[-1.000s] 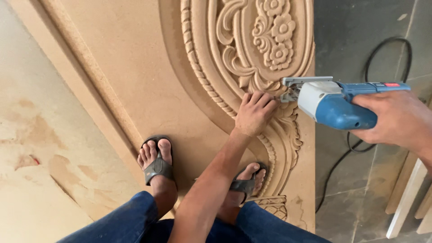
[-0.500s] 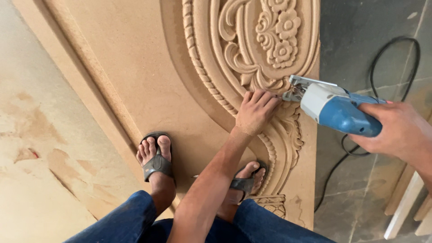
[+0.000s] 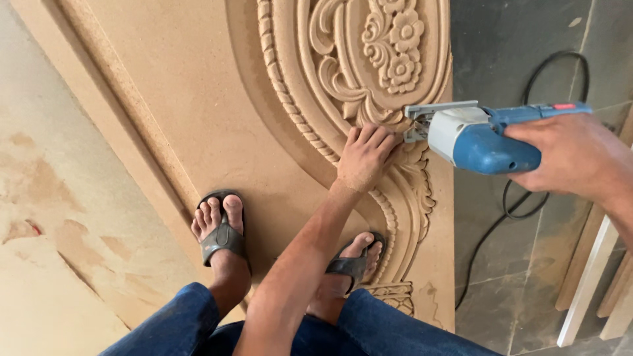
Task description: The person uses a handheld electric carving tool to shape and refine ornate floral and scroll patterns on a large wooden panel. The person guides the tool along the carved lines while stabilizing the workpiece with the other hand.
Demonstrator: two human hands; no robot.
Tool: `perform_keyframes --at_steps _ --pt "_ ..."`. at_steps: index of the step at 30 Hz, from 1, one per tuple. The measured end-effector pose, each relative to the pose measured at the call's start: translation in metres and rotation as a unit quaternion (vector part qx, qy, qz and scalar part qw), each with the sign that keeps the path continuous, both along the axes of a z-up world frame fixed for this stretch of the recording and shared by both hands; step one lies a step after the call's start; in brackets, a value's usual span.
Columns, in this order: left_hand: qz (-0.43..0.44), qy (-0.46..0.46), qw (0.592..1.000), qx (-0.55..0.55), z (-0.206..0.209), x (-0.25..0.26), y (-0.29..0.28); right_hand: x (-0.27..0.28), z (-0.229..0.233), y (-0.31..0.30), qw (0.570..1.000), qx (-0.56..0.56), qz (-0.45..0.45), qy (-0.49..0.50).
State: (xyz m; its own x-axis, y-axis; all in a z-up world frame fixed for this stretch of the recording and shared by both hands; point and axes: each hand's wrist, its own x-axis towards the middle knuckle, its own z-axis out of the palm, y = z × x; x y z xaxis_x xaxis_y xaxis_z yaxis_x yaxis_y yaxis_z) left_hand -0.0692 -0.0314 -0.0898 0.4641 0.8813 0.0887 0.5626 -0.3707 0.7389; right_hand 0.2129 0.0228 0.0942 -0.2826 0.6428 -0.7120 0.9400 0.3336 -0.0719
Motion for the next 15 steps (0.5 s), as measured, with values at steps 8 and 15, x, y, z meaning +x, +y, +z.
perform_keyframes --at_steps 8,15 --pt "0.051 0.078 0.996 -0.013 0.005 0.008 -0.003 -0.011 0.002 0.014 0.999 -0.019 0.013 -0.046" --pt "0.057 0.102 0.993 -0.014 0.009 0.011 -0.001 -0.007 -0.003 0.023 0.999 -0.008 0.041 -0.035"
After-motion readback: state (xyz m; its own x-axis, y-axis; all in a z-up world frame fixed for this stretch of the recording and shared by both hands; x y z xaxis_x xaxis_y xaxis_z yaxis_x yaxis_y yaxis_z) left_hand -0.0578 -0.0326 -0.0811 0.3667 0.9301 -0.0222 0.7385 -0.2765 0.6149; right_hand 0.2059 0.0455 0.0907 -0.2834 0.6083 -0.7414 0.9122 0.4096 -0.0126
